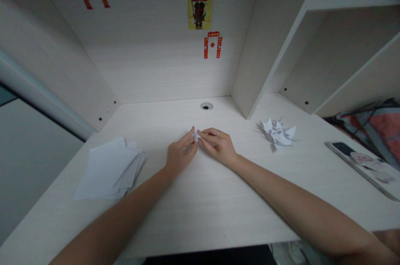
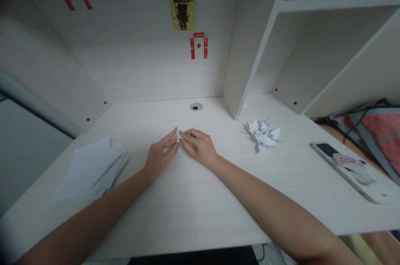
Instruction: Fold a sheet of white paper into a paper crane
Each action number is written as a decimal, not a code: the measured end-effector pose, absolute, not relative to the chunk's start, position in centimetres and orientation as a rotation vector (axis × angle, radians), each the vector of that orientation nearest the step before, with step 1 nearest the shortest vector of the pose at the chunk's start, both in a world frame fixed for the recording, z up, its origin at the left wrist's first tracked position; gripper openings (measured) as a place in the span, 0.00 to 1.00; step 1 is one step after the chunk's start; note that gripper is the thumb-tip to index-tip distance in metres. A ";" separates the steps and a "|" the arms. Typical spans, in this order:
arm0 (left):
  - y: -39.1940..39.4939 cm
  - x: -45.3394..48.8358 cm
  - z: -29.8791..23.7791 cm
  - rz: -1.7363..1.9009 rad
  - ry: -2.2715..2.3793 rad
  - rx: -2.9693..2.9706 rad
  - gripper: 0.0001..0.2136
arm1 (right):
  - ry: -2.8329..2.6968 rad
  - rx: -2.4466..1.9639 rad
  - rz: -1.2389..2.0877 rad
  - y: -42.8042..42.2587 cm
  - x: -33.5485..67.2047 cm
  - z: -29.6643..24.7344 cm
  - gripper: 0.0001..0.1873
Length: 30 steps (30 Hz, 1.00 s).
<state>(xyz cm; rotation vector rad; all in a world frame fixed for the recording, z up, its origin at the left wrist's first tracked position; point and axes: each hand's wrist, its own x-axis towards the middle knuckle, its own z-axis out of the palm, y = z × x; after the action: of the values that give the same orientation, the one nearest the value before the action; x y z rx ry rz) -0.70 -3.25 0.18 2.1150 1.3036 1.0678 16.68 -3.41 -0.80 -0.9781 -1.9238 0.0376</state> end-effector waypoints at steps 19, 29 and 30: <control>-3.0 -0.8 0.7 1.175 1.151 2.172 0.23 | -1.417 -0.978 0.786 -2.2 16.2 -1.5 0.15; -2.7 -0.8 0.4 1.175 1.226 2.085 0.19 | -1.351 -0.884 1.085 -1.8 16.0 -2.0 0.13; -2.7 -0.9 0.4 1.177 1.227 2.101 0.18 | -1.353 -0.879 1.100 -1.8 16.0 -2.0 0.13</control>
<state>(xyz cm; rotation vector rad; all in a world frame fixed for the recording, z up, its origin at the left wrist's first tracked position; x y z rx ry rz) -0.87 -2.73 0.41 2.1008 1.2273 1.1766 16.02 -1.82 -2.01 -0.8786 -1.3532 1.1002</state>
